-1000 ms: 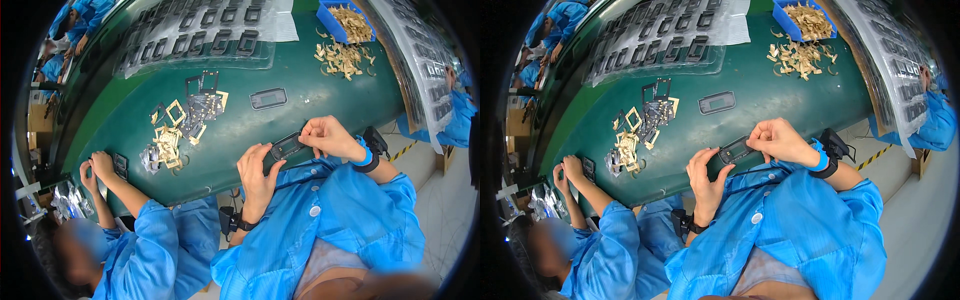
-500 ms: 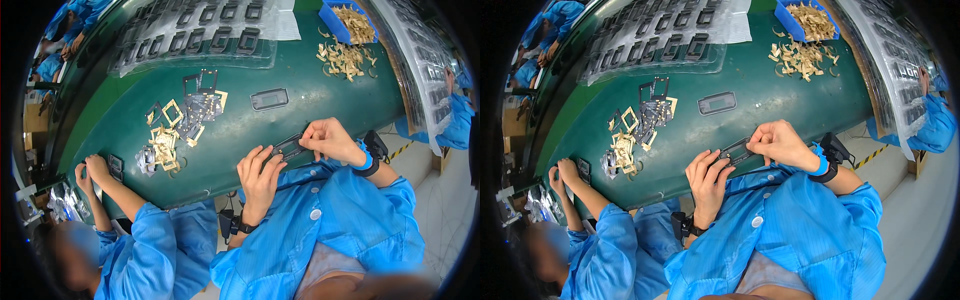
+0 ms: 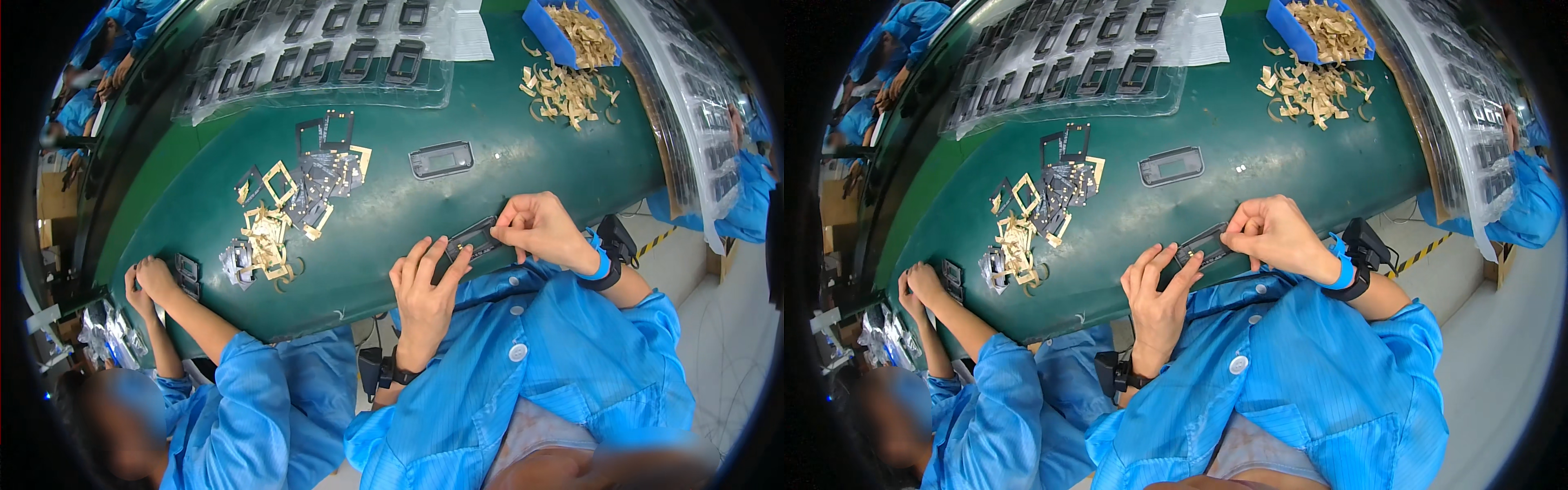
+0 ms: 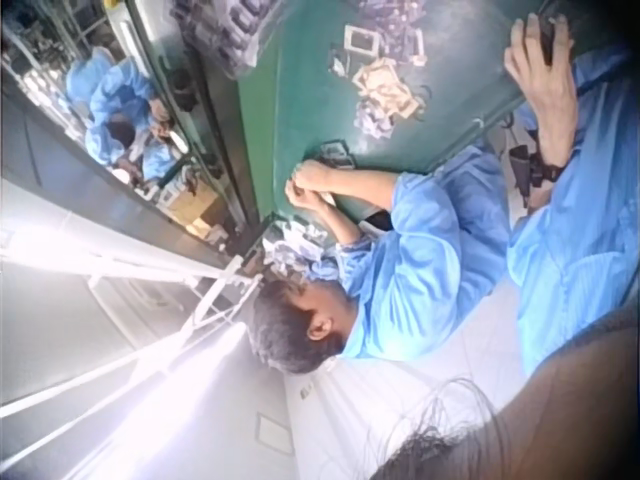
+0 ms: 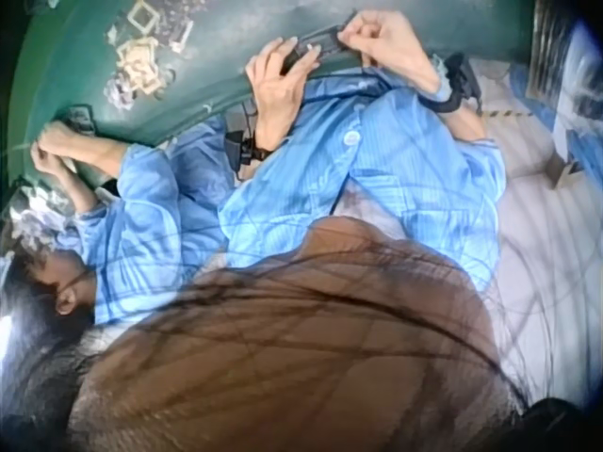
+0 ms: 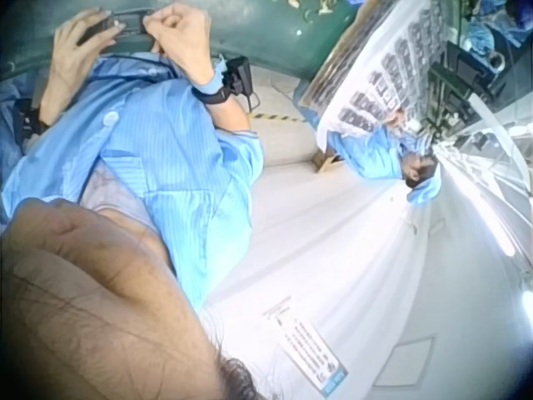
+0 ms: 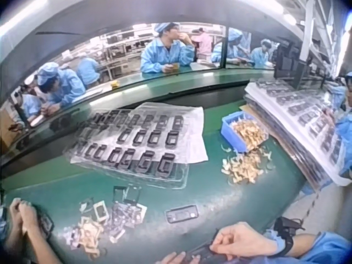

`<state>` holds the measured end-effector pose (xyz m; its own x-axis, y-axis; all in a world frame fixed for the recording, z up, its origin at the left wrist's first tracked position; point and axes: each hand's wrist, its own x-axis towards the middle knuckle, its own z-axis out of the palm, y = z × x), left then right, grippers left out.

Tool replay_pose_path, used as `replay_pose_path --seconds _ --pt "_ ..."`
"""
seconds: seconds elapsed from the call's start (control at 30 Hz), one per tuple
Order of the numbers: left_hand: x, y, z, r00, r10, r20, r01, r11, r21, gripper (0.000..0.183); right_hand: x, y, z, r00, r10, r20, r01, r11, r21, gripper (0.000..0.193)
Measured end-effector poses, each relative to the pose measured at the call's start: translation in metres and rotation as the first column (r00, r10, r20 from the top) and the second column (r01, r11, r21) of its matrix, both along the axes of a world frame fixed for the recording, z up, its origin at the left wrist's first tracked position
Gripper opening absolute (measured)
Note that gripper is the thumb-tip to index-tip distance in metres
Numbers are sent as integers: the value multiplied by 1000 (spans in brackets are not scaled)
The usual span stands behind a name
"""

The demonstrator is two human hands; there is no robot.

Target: Assembling small electronic components by placing frames onto housing parts at a factory workstation.

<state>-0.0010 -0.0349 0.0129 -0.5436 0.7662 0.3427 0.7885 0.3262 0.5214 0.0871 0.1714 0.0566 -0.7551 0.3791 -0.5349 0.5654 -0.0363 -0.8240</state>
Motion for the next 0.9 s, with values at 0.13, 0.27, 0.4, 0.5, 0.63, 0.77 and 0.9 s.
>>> replay_pose_path --seconds 0.13,0.27,0.4,0.5,0.63,0.77,0.9 --pt "-3 0 2 999 -17 -30 16 999 -28 40 -1 -3 0 1000 -10 -10 10 1000 24 12" --pt "-7 -1 1 997 -57 -44 56 998 -38 40 0 -1 -2 1000 -1 -13 2 999 53 12" --pt "-10 -2 1 996 -77 -53 77 997 -15 42 1 -1 -5 999 5 -35 -3 998 61 12" --pt "-11 -2 0 998 -57 -12 57 998 12 44 1 -2 -5 999 7 -51 -4 997 76 12" --pt "-13 -3 2 992 -99 -74 97 995 -31 45 0 -1 -4 999 -2 -33 4 999 54 12" --pt "-15 -2 3 985 -129 -113 123 991 -55 44 0 -2 -5 999 -7 -32 9 998 67 12" --pt "-15 -2 3 981 -129 -145 121 991 -63 43 1 -3 -5 999 -6 -41 9 998 67 12"
